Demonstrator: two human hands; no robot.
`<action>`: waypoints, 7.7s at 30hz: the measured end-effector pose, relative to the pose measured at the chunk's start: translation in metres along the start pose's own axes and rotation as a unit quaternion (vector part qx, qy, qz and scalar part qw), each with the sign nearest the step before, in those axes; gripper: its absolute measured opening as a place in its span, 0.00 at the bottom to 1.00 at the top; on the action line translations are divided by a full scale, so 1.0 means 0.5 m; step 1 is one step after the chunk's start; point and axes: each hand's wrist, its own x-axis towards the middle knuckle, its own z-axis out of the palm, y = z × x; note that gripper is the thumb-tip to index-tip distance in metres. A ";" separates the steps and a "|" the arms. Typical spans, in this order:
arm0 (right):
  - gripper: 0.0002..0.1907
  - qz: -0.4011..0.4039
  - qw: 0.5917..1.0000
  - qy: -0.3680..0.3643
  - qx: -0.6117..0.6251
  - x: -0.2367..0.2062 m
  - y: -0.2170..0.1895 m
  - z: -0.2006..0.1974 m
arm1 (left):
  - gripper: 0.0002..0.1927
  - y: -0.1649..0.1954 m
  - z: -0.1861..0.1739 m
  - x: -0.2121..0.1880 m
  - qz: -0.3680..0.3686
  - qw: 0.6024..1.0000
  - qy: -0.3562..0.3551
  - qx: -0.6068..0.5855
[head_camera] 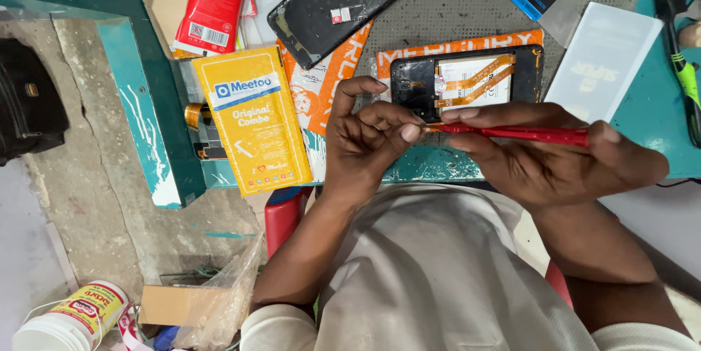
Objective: The person repairs a smartphone at a workbench, using a red precision screwdriver to pry and unscrew the opened phone body and work around its internal flex cables. They reposition the phone frame several times, press components into place, and briefly power the phone on to view its screen before resuming work on the internals.
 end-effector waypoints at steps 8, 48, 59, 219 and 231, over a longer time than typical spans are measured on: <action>0.32 0.026 0.994 0.093 0.048 0.023 0.010 0.029 | 0.23 0.009 0.004 0.007 0.037 0.997 0.039 0.055; 0.41 0.335 0.767 0.410 0.363 0.069 0.060 0.000 | 0.07 0.085 0.096 0.125 0.233 0.755 -0.131 0.598; 0.37 0.337 0.776 0.403 0.349 0.077 0.039 0.002 | 0.16 0.067 0.100 0.128 0.362 0.604 -0.159 0.692; 0.29 -0.105 0.981 -0.118 -0.116 0.139 0.102 0.045 | 0.23 -0.056 0.026 0.006 0.274 0.650 0.000 0.709; 0.25 -0.167 0.975 -0.137 -0.057 0.181 0.081 0.041 | 0.45 -0.098 0.083 0.002 0.227 0.551 -0.164 0.786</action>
